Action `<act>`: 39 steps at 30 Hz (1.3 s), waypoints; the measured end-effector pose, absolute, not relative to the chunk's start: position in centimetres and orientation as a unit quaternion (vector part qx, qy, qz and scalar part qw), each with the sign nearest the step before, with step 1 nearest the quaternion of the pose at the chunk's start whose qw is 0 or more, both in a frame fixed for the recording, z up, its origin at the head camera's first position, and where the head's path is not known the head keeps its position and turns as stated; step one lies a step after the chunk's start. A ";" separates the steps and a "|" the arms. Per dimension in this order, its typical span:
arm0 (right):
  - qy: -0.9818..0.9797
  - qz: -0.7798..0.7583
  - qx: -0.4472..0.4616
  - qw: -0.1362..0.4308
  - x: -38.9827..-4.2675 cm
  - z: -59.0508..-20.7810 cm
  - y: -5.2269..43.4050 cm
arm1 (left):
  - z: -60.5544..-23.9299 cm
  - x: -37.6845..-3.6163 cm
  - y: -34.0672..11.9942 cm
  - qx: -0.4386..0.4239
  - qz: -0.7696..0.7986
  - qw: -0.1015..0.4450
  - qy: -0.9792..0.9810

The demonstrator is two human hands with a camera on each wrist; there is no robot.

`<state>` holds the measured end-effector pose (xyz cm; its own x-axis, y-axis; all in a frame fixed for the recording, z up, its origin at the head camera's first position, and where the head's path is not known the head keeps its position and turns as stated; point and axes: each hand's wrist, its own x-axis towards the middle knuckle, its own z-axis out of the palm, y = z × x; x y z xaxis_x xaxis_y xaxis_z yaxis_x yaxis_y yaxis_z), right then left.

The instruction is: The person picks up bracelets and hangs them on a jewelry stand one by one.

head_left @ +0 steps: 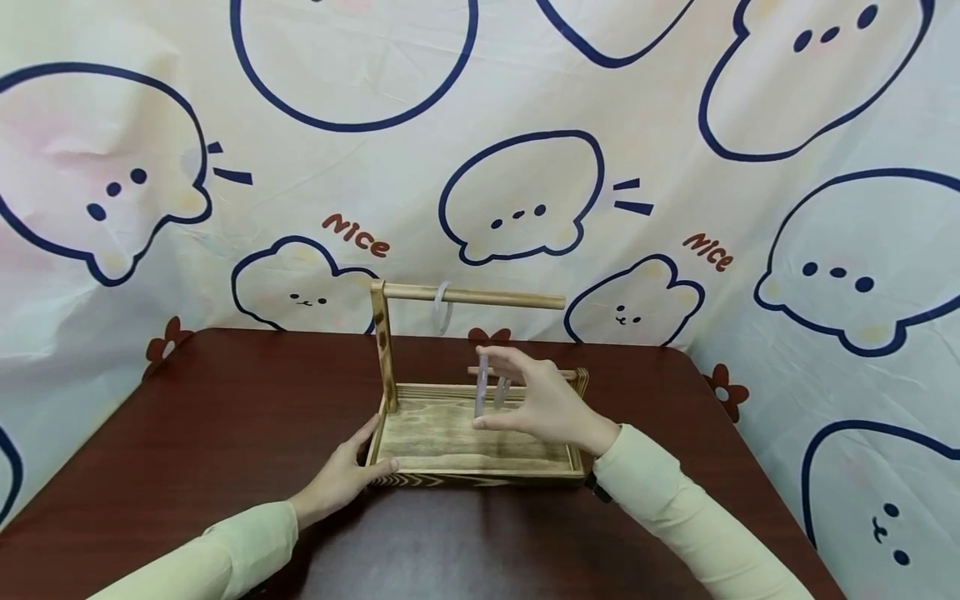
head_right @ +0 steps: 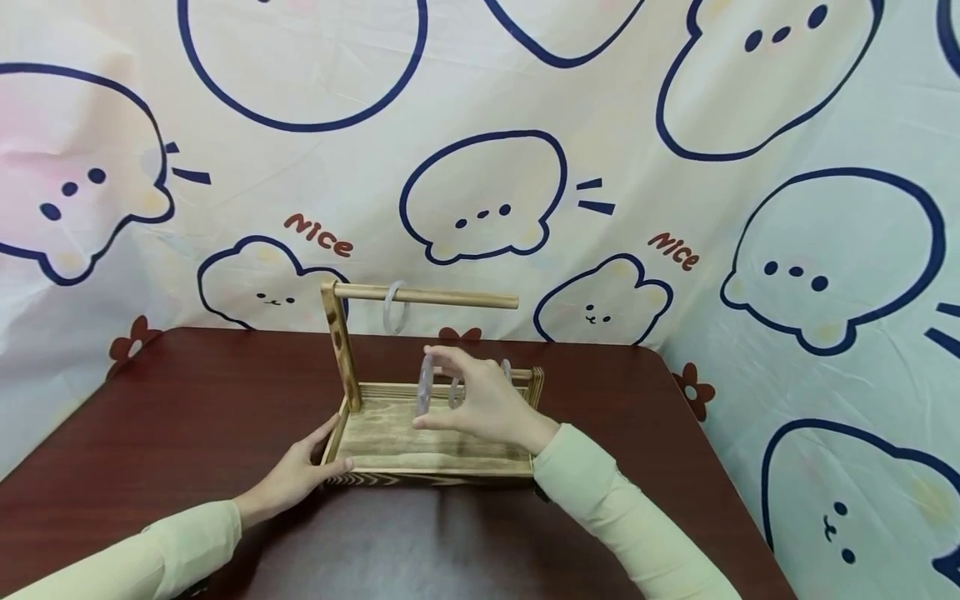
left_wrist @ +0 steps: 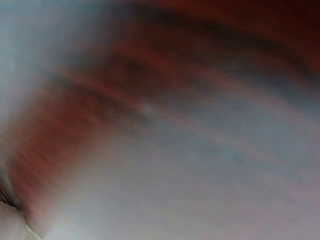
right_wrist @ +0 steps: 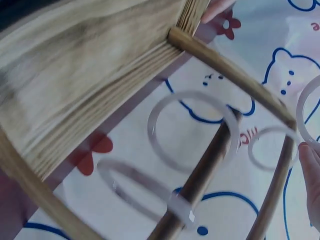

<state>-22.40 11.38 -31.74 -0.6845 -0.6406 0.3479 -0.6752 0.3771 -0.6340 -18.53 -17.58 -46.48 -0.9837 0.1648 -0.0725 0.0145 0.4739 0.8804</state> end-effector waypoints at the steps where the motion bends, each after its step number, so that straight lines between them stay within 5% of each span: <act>1: -0.832 0.393 0.390 0.022 -22.4 -31.6 11.7 | -46.5 -18.5 -17.6 0.050 0.512 0.076 0.854; 39: -0.895 0.383 0.226 0.043 -26.2 -30.9 18.9 | -46.6 -18.5 -17.6 0.056 0.508 0.068 0.857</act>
<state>-26.25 18.86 -30.94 -0.8939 -0.3720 0.2502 -0.4377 0.6040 -0.6660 -18.45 -17.56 -46.63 -0.9845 0.1655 -0.0584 0.0282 0.4776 0.8781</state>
